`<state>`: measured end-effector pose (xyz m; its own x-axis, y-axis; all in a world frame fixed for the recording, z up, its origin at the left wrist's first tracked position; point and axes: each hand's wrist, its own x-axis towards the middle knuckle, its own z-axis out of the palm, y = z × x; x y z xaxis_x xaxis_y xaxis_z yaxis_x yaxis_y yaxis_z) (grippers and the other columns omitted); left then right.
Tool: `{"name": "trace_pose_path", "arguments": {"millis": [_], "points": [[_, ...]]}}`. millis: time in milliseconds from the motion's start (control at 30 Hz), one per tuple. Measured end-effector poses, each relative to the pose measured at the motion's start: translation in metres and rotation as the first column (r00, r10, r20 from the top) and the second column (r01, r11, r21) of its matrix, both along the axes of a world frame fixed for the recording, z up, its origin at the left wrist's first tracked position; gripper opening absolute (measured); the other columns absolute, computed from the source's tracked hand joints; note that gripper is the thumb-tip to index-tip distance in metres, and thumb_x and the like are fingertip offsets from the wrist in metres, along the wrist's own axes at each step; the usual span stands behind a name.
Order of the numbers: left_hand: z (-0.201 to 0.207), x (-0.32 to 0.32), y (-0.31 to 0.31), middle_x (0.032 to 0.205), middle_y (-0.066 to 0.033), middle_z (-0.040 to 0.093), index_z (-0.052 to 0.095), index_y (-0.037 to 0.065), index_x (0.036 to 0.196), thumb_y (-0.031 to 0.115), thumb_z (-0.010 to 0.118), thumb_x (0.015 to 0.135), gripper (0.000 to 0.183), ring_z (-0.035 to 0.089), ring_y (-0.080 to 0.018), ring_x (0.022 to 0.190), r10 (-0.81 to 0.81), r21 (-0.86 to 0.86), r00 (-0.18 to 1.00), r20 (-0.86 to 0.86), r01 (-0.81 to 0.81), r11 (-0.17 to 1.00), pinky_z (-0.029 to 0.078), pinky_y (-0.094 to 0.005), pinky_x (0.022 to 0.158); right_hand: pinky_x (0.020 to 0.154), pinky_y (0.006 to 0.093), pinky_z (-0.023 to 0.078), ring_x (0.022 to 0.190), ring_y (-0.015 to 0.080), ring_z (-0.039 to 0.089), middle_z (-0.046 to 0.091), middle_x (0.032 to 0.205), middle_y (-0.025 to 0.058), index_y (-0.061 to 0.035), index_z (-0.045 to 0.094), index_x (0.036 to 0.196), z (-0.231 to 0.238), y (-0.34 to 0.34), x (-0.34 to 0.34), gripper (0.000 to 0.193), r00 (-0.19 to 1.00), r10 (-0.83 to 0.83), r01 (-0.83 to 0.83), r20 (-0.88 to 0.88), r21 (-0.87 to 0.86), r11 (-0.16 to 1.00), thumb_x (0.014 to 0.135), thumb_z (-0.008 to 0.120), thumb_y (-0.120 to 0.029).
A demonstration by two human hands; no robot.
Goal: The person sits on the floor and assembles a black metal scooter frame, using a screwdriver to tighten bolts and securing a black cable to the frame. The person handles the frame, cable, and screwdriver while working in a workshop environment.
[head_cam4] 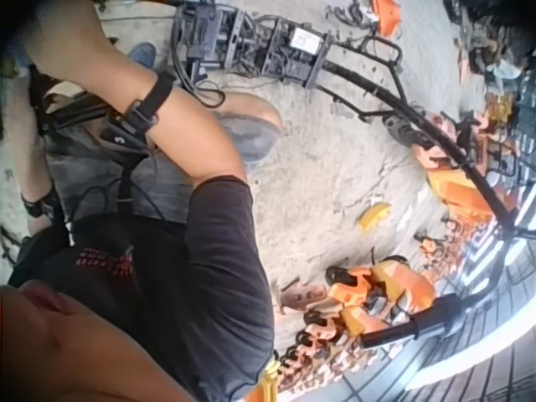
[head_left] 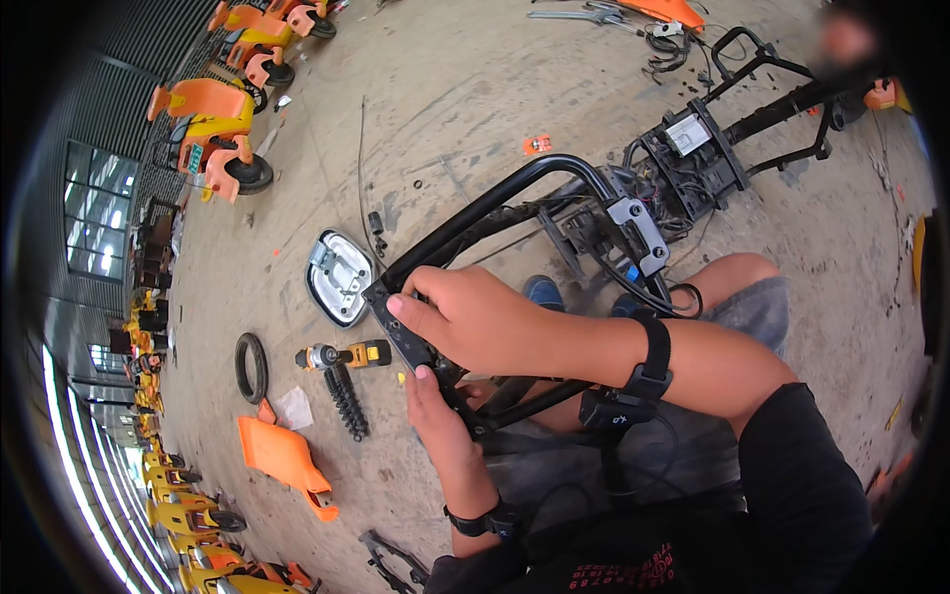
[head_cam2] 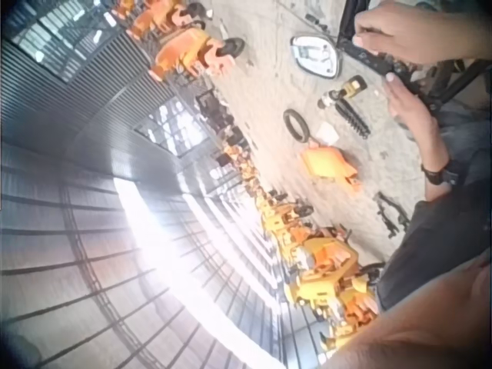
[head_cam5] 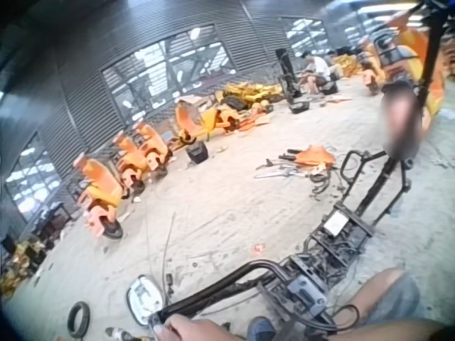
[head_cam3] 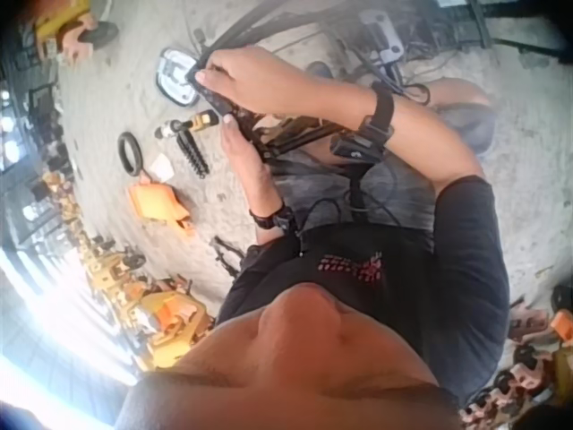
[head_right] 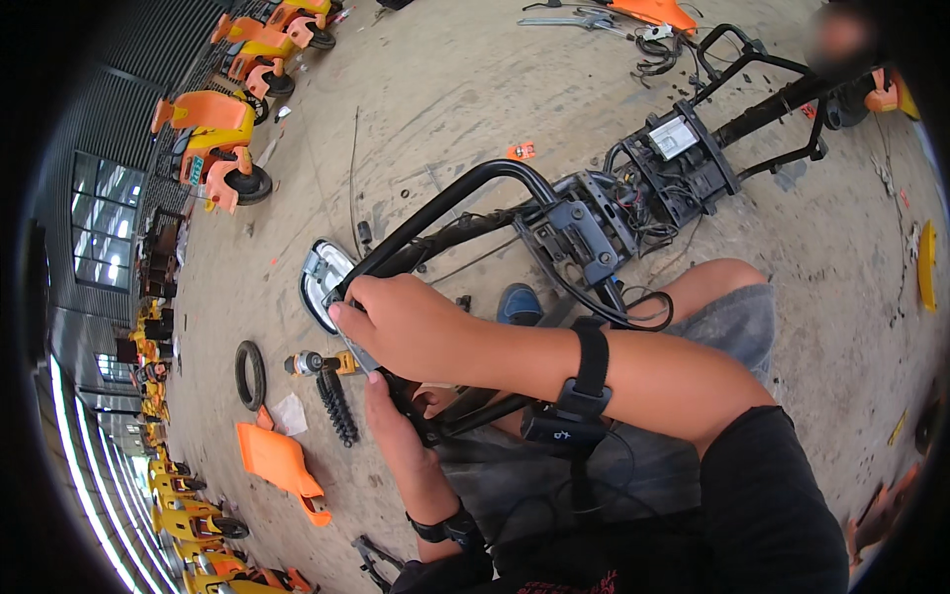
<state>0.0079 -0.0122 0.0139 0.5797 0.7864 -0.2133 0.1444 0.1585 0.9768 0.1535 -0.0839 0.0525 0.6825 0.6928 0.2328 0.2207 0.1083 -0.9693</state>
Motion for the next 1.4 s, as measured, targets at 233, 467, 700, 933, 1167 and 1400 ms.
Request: {"name": "trace_pose_path", "arguments": {"millis": [233,467,700,933,1167,1400], "points": [[-0.005,0.001,0.003,0.092,-0.0094,0.068,0.056,0.002,0.117,0.035,0.048,0.108,0.035,0.061,-0.0164,0.064,0.006,-0.016,0.999,0.034,-0.005,1.000,0.050,-0.0277,0.058,0.068,0.0533,0.052,0.074,0.0484,0.066,0.065,0.074,0.0290,0.0069,0.060,0.086,-0.005,0.031,0.000,0.039,0.991,-0.125,0.123,-0.048,-0.038,0.992,0.103,0.054,-0.027],[-0.013,-0.002,0.007,0.091,-0.0100,0.067,0.056,0.001,0.116,0.035,0.046,0.109,0.036,0.061,-0.0173,0.065,-0.026,0.003,0.998,0.051,0.026,1.000,0.051,-0.0278,0.061,0.066,0.0531,0.053,0.071,0.0476,0.067,0.065,0.070,0.0279,0.0060,0.059,0.086,-0.006,0.031,-0.011,0.035,0.989,-0.133,0.137,-0.062,0.056,0.989,0.102,0.055,-0.024],[-0.025,-0.006,0.015,0.113,-0.0127,0.066,0.053,-0.001,0.129,0.035,0.042,0.111,0.042,0.067,-0.0185,0.096,-0.057,0.014,0.991,0.124,0.056,0.998,0.055,-0.0292,0.081,0.058,0.0470,0.048,0.064,0.0422,0.064,0.062,0.068,0.0216,0.0025,0.057,0.093,-0.001,0.009,-0.025,0.027,0.998,-0.030,0.037,-0.052,0.148,0.988,0.103,0.056,-0.023],[-0.001,0.002,-0.001,0.122,-0.0116,0.064,0.053,-0.002,0.133,0.034,0.044,0.111,0.044,0.065,-0.0188,0.107,-0.039,0.108,0.998,0.043,0.034,0.994,0.054,-0.0319,0.089,0.063,0.0478,0.051,0.071,0.0428,0.066,0.064,0.072,0.0223,0.0022,0.058,0.096,-0.008,0.000,-0.034,0.026,0.992,0.056,-0.074,0.116,0.159,0.984,0.104,0.055,-0.023],[-0.002,0.003,0.001,0.098,-0.0148,0.073,0.056,0.002,0.121,0.037,0.046,0.109,0.039,0.062,-0.0147,0.068,-0.020,-0.003,0.999,0.024,0.021,1.000,0.050,-0.0253,0.061,0.066,0.0517,0.051,0.074,0.0472,0.065,0.065,0.075,0.0270,0.0053,0.060,0.087,-0.012,0.025,-0.002,0.036,0.985,-0.144,0.151,-0.093,0.069,0.986,0.104,0.053,-0.026],[0.001,0.004,0.000,0.094,-0.0158,0.075,0.055,0.003,0.119,0.038,0.046,0.109,0.037,0.061,-0.0143,0.063,-0.011,-0.020,1.000,0.019,0.012,1.000,0.049,-0.0248,0.058,0.075,0.0492,0.050,0.082,0.0465,0.065,0.065,0.082,0.0281,0.0062,0.061,0.087,-0.019,0.039,0.004,0.041,0.965,-0.213,0.205,-0.154,-0.068,0.976,0.106,0.050,-0.029]]}}
